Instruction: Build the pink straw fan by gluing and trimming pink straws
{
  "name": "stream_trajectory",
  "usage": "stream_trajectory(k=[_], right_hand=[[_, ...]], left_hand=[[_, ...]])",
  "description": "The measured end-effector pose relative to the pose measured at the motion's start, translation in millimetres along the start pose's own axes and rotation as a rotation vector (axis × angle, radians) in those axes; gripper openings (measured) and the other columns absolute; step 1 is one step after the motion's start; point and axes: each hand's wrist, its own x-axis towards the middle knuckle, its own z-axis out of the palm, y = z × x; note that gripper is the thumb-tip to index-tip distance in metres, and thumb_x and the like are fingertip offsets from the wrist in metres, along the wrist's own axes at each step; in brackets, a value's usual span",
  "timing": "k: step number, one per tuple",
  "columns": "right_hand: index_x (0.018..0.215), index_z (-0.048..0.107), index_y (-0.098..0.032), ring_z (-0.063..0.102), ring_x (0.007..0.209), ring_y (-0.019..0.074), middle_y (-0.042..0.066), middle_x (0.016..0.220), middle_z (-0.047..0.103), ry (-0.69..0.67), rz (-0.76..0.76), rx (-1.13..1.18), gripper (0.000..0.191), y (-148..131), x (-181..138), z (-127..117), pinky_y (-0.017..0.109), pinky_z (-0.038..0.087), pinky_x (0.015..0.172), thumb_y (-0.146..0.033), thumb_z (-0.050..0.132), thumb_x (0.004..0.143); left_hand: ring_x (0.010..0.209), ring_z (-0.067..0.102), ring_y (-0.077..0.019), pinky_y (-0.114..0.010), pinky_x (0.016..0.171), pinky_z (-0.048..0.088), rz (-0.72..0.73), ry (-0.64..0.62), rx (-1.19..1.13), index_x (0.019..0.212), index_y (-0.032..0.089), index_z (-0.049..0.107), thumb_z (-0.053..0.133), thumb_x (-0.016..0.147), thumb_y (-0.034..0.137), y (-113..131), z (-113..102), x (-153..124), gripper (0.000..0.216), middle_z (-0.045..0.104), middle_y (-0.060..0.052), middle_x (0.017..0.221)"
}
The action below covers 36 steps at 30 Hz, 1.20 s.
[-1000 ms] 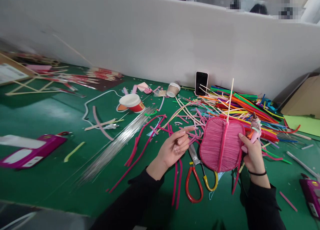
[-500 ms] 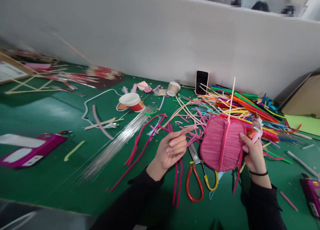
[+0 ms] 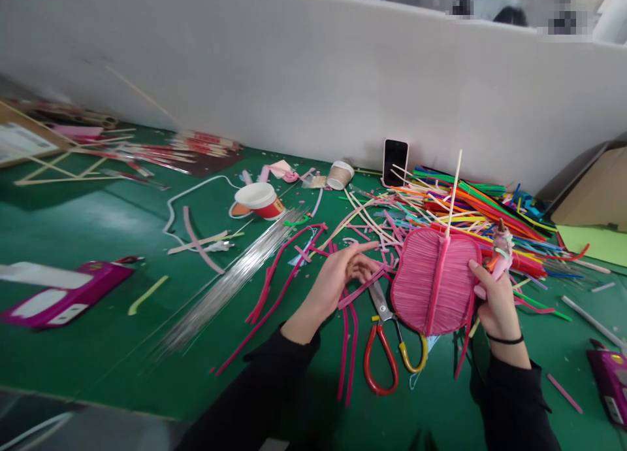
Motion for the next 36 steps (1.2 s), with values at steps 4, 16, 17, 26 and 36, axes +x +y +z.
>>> stream_trajectory(k=[4,16,17,26,36], right_hand=[[0.077,0.061,-0.021,0.058,0.048,0.0077,-0.006,0.067,0.066,-0.009,-0.012,-0.021,0.044,2,-2,3,0.016,0.046,0.039,-0.034,0.092,0.048],[0.082,0.064,-0.021,0.062,0.059,0.0099,-0.003,0.072,0.068,-0.111,-0.073,-0.043,0.043,8,-24,26,0.018,0.05,0.049,-0.037,0.092,0.053],[0.08,0.064,-0.021,0.059,0.055,0.0086,-0.004,0.068,0.066,-0.124,-0.076,-0.036,0.043,8,-25,25,0.016,0.047,0.046,-0.038,0.092,0.052],[0.084,0.071,-0.021,0.065,0.065,0.0121,0.002,0.083,0.071,-0.137,-0.099,-0.002,0.039,1,-18,16,0.022,0.054,0.056,-0.039,0.09,0.054],[0.066,0.06,-0.02,0.056,0.054,0.0105,-0.002,0.059,0.064,-0.032,-0.273,-0.138,0.041,4,-21,16,0.02,0.043,0.045,-0.05,0.088,0.058]], left_hand=[[0.109,0.065,-0.0236,-0.023,0.077,0.048,0.299,0.205,0.263,0.116,0.019,0.072,0.071,0.082,0.038,-3,0,3,0.038,0.076,-0.01,0.11],[0.094,0.071,-0.027,-0.039,0.089,0.053,-0.235,-0.139,-0.225,0.1,0.014,0.072,0.088,0.063,0.03,-36,39,-22,0.044,0.077,-0.01,0.099],[0.091,0.072,-0.026,-0.038,0.088,0.053,-0.232,-0.128,-0.232,0.097,0.014,0.072,0.089,0.062,0.03,-35,38,-21,0.042,0.078,-0.01,0.096],[0.08,0.072,-0.0219,-0.034,0.079,0.056,-0.208,-0.048,-0.261,0.088,0.014,0.072,0.091,0.057,0.028,-31,27,-14,0.039,0.078,-0.006,0.088],[0.079,0.073,-0.0227,-0.034,0.078,0.057,-0.225,-0.058,-0.246,0.088,0.014,0.072,0.091,0.056,0.028,-32,26,-14,0.04,0.078,-0.007,0.087]])
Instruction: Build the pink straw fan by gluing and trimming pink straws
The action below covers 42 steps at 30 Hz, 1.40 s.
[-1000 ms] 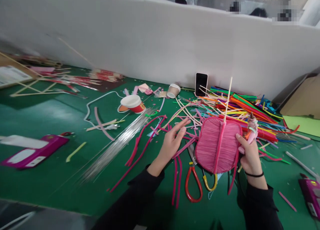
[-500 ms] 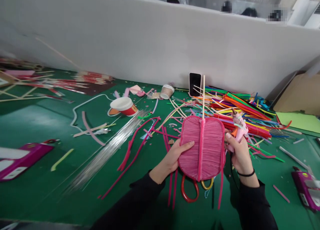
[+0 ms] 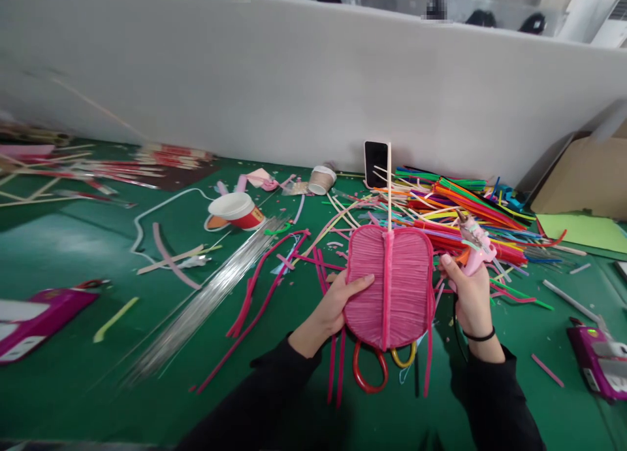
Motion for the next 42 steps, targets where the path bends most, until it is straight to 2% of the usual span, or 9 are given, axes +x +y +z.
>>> stream_trajectory(k=[7,13,21,26,30,33,36,39,42], right_hand=[[0.083,0.067,-0.02,0.056,0.055,0.0105,-0.002,0.069,0.068,-0.162,0.118,0.059,0.042,2,-5,8,0.02,0.044,0.046,-0.044,0.089,0.056],[0.073,0.065,-0.02,0.056,0.051,0.0105,-0.004,0.059,0.064,-0.196,0.177,0.093,0.039,1,-6,7,0.021,0.048,0.047,-0.041,0.091,0.053],[0.085,0.069,-0.022,0.068,0.069,0.0162,0.001,0.081,0.075,-0.184,0.168,0.093,0.042,3,-7,8,0.025,0.057,0.06,-0.039,0.092,0.053],[0.084,0.068,-0.021,0.068,0.07,0.0175,0.002,0.082,0.075,-0.18,0.135,0.065,0.042,4,-7,10,0.027,0.056,0.059,-0.041,0.091,0.054],[0.08,0.065,-0.018,0.061,0.058,0.0133,0.0,0.069,0.069,-0.19,0.128,0.043,0.041,2,-8,11,0.023,0.051,0.05,-0.042,0.089,0.056],[0.082,0.065,-0.018,0.06,0.057,0.0121,-0.001,0.069,0.069,-0.181,0.1,0.064,0.042,2,-10,11,0.022,0.048,0.049,-0.041,0.089,0.057],[0.083,0.068,-0.018,0.064,0.066,0.0144,0.002,0.077,0.072,-0.192,0.022,0.052,0.038,3,-11,10,0.024,0.051,0.056,-0.039,0.089,0.059],[0.084,0.069,-0.018,0.067,0.073,0.0163,0.004,0.083,0.074,-0.239,-0.004,0.041,0.034,3,-15,10,0.025,0.054,0.061,-0.039,0.087,0.063],[0.09,0.068,-0.019,0.069,0.076,0.0164,0.005,0.09,0.075,-0.242,0.055,0.128,0.034,2,-22,7,0.025,0.055,0.063,-0.042,0.083,0.069]], left_hand=[[0.074,0.073,-0.0221,-0.034,0.075,0.058,-0.022,0.02,-0.024,0.087,0.014,0.07,0.09,0.055,0.025,2,2,0,0.039,0.077,-0.006,0.083],[0.074,0.073,-0.023,-0.034,0.073,0.058,-0.032,0.029,-0.018,0.088,0.013,0.07,0.089,0.055,0.025,3,2,-1,0.041,0.077,-0.007,0.081],[0.073,0.073,-0.0214,-0.033,0.074,0.059,-0.054,0.042,-0.031,0.088,0.014,0.069,0.09,0.055,0.024,4,4,-3,0.04,0.077,-0.005,0.082],[0.07,0.072,-0.0202,-0.032,0.069,0.059,-0.051,0.069,-0.044,0.087,0.014,0.069,0.092,0.051,0.023,3,4,-2,0.044,0.077,-0.004,0.08],[0.072,0.072,-0.0192,-0.03,0.071,0.058,-0.009,0.048,-0.034,0.088,0.014,0.07,0.092,0.052,0.026,1,1,0,0.044,0.077,-0.004,0.082],[0.08,0.073,-0.021,-0.031,0.076,0.057,0.068,-0.013,0.041,0.092,0.014,0.07,0.091,0.057,0.029,4,-4,2,0.043,0.077,-0.006,0.09],[0.091,0.072,-0.0218,-0.03,0.082,0.056,0.258,-0.045,0.142,0.104,0.016,0.069,0.089,0.061,0.03,13,-11,4,0.05,0.077,-0.007,0.1],[0.089,0.072,-0.0191,-0.027,0.08,0.056,0.436,-0.049,0.251,0.124,0.021,0.062,0.086,0.066,0.03,25,-15,4,0.063,0.076,-0.005,0.102],[0.086,0.072,-0.0181,-0.025,0.075,0.056,0.549,-0.065,0.386,0.129,0.021,0.059,0.085,0.069,0.032,37,-9,1,0.066,0.075,-0.005,0.102]])
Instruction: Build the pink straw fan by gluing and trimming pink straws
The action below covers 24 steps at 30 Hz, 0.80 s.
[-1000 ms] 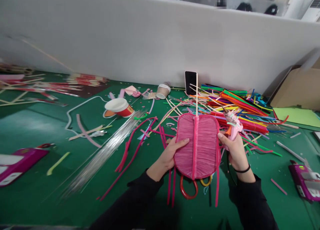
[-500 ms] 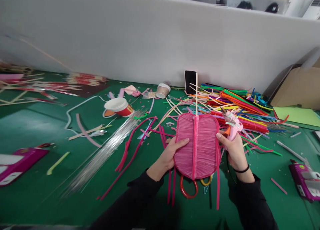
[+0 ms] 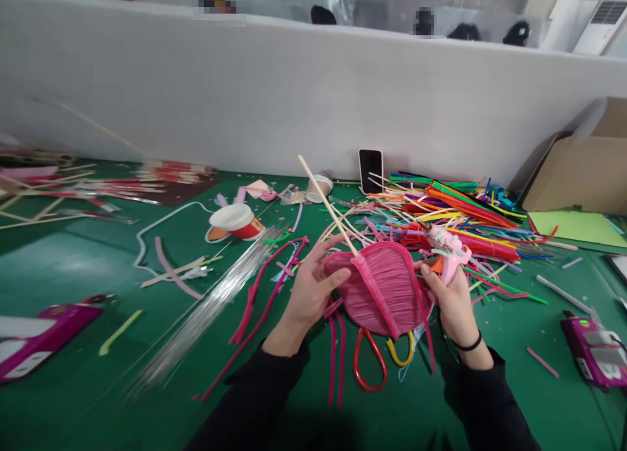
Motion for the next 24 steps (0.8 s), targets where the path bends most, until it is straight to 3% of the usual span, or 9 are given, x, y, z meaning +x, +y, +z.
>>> stream_trajectory(k=[4,7,11,14,17,20,24], right_hand=[[0.089,0.065,-0.02,0.069,0.074,0.015,0.004,0.09,0.075,0.006,0.027,0.085,0.033,-3,-12,-6,0.025,0.057,0.065,-0.041,0.081,0.07],[0.087,0.064,-0.02,0.067,0.073,0.0143,0.003,0.087,0.074,0.034,0.019,0.08,0.033,-3,-22,-4,0.023,0.054,0.061,-0.039,0.082,0.067],[0.089,0.062,-0.02,0.061,0.061,0.0123,0.001,0.08,0.07,0.093,0.01,0.07,0.039,-4,-32,8,0.022,0.047,0.049,-0.043,0.081,0.064],[0.097,0.062,-0.019,0.061,0.063,0.0133,0.003,0.087,0.07,0.104,-0.009,-0.033,0.043,-7,-38,4,0.023,0.046,0.05,-0.05,0.075,0.07],[0.086,0.058,-0.02,0.057,0.055,0.0153,0.0,0.067,0.064,0.262,-0.022,-0.37,0.04,-4,-44,-27,0.025,0.042,0.049,-0.058,0.065,0.075],[0.067,0.053,-0.022,0.057,0.052,0.0192,0.002,0.054,0.058,0.452,0.067,-0.969,0.035,4,-55,-76,0.027,0.037,0.049,-0.054,0.06,0.079],[0.077,0.063,-0.018,0.069,0.066,0.0262,0.011,0.069,0.07,0.389,0.186,-1.513,0.026,17,-72,-124,0.029,0.041,0.056,-0.043,0.058,0.084]], left_hand=[[0.09,0.072,-0.021,-0.028,0.078,0.056,0.03,-0.099,0.126,0.131,0.017,0.056,0.084,0.068,0.037,28,16,6,0.071,0.075,-0.006,0.093],[0.078,0.071,-0.0176,-0.028,0.077,0.056,0.02,-0.138,0.229,0.132,0.016,0.054,0.081,0.072,0.036,53,30,9,0.069,0.074,-0.001,0.08],[0.071,0.07,-0.0175,-0.027,0.068,0.054,0.037,-0.204,0.433,0.124,0.017,0.062,0.074,0.077,0.035,76,41,4,0.052,0.074,-0.001,0.074],[0.074,0.069,-0.0182,-0.027,0.068,0.052,0.087,-0.225,0.573,0.117,0.018,0.067,0.07,0.08,0.032,83,39,-7,0.04,0.075,-0.002,0.075],[0.068,0.068,-0.0161,-0.028,0.069,0.052,0.066,-0.216,0.584,0.121,0.018,0.066,0.067,0.082,0.035,87,28,-20,0.043,0.076,-0.002,0.077],[0.068,0.067,-0.0164,-0.027,0.066,0.051,0.043,-0.114,0.583,0.121,0.018,0.066,0.067,0.082,0.036,89,19,-32,0.044,0.075,-0.001,0.074],[0.068,0.068,-0.0177,-0.028,0.065,0.053,0.048,-0.052,0.586,0.121,0.017,0.067,0.068,0.082,0.037,91,18,-43,0.044,0.075,-0.002,0.076]])
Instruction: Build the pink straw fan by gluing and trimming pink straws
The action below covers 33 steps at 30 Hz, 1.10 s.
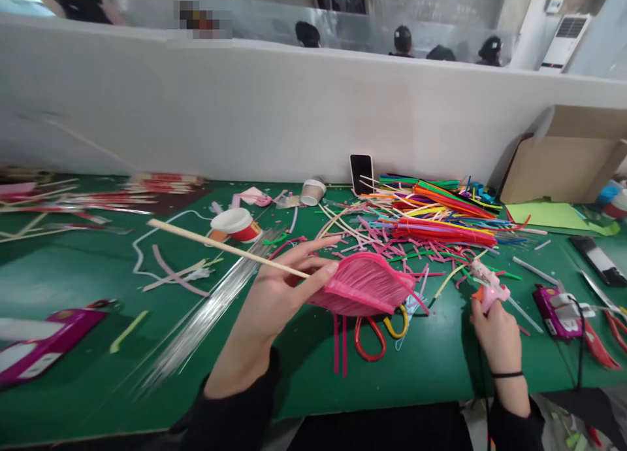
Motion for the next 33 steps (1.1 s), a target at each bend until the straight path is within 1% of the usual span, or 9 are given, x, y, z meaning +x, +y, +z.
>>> stream_trajectory(k=[6,9,11,14,17,20,25,29,33], right_hand=[[0.084,0.067,-0.015,0.073,0.076,0.0306,0.018,0.078,0.073,-0.073,0.072,-0.225,0.041,1,-16,-8,0.033,0.049,0.062,-0.052,0.05,0.091],[0.096,0.066,-0.014,0.072,0.07,0.032,0.016,0.075,0.073,0.046,0.059,-0.199,0.044,-19,-27,-27,0.035,0.048,0.056,-0.056,0.054,0.088],[0.103,0.066,-0.019,0.071,0.069,0.0262,0.01,0.083,0.075,0.212,-0.162,0.079,0.036,-43,-35,-43,0.033,0.049,0.057,-0.051,0.056,0.089],[0.092,0.07,-0.024,0.068,0.066,0.0183,0.005,0.083,0.076,0.398,-0.505,0.526,0.023,-94,-47,-59,0.03,0.052,0.063,-0.044,0.058,0.092],[0.092,0.07,-0.025,0.068,0.073,0.0169,0.002,0.083,0.075,0.412,-0.757,0.756,0.009,-146,-57,-64,0.03,0.054,0.07,-0.026,0.061,0.092],[0.093,0.068,-0.023,0.067,0.075,0.0151,0.002,0.082,0.073,0.403,-0.844,0.842,0.009,-177,-61,-58,0.027,0.054,0.069,-0.018,0.062,0.09],[0.091,0.068,-0.022,0.065,0.076,0.015,0.002,0.081,0.071,0.409,-0.855,0.833,0.007,-187,-61,-53,0.028,0.054,0.069,-0.018,0.063,0.089],[0.089,0.067,-0.023,0.064,0.077,0.0153,0.002,0.082,0.07,0.412,-0.877,0.8,0.006,-186,-61,-54,0.028,0.054,0.07,-0.018,0.062,0.089],[0.088,0.066,-0.023,0.064,0.078,0.0158,0.002,0.082,0.07,0.406,-0.882,0.786,0.006,-187,-61,-53,0.029,0.054,0.07,-0.018,0.062,0.089]], left_hand=[[0.088,0.073,-0.0229,-0.03,0.066,0.057,0.046,0.08,-0.055,0.135,0.017,0.057,0.069,0.084,0.035,1,4,-10,0.055,0.077,-0.01,0.106],[0.078,0.073,-0.0209,-0.031,0.063,0.057,0.117,0.097,-0.025,0.138,0.019,0.055,0.067,0.086,0.033,-3,5,-15,0.055,0.077,-0.009,0.105],[0.081,0.074,-0.0217,-0.032,0.067,0.058,0.198,0.105,0.01,0.138,0.02,0.055,0.066,0.087,0.029,-5,5,-19,0.053,0.078,-0.007,0.1],[0.091,0.074,-0.0228,-0.033,0.076,0.059,0.32,0.114,0.062,0.14,0.024,0.052,0.066,0.088,0.022,-8,6,-25,0.054,0.078,-0.006,0.102],[0.094,0.074,-0.0213,-0.033,0.081,0.058,0.385,0.103,0.113,0.144,0.027,0.047,0.063,0.089,0.017,-9,4,-30,0.058,0.078,-0.005,0.105],[0.096,0.072,-0.0191,-0.032,0.085,0.057,0.42,0.063,0.147,0.145,0.029,0.045,0.061,0.09,0.014,-11,1,-31,0.059,0.076,-0.004,0.113],[0.093,0.07,-0.0153,-0.025,0.074,0.057,0.426,-0.005,0.13,0.146,0.032,0.042,0.056,0.092,0.014,-15,-5,-32,0.058,0.071,-0.004,0.125],[0.109,0.067,-0.0181,-0.029,0.089,0.054,0.468,-0.056,0.173,0.146,0.029,0.04,0.053,0.093,0.013,-12,-7,-32,0.057,0.073,-0.004,0.12],[0.106,0.069,-0.0179,-0.032,0.095,0.052,0.567,-0.053,0.232,0.146,0.028,0.04,0.053,0.091,0.01,-8,-6,-32,0.06,0.073,-0.003,0.121]])
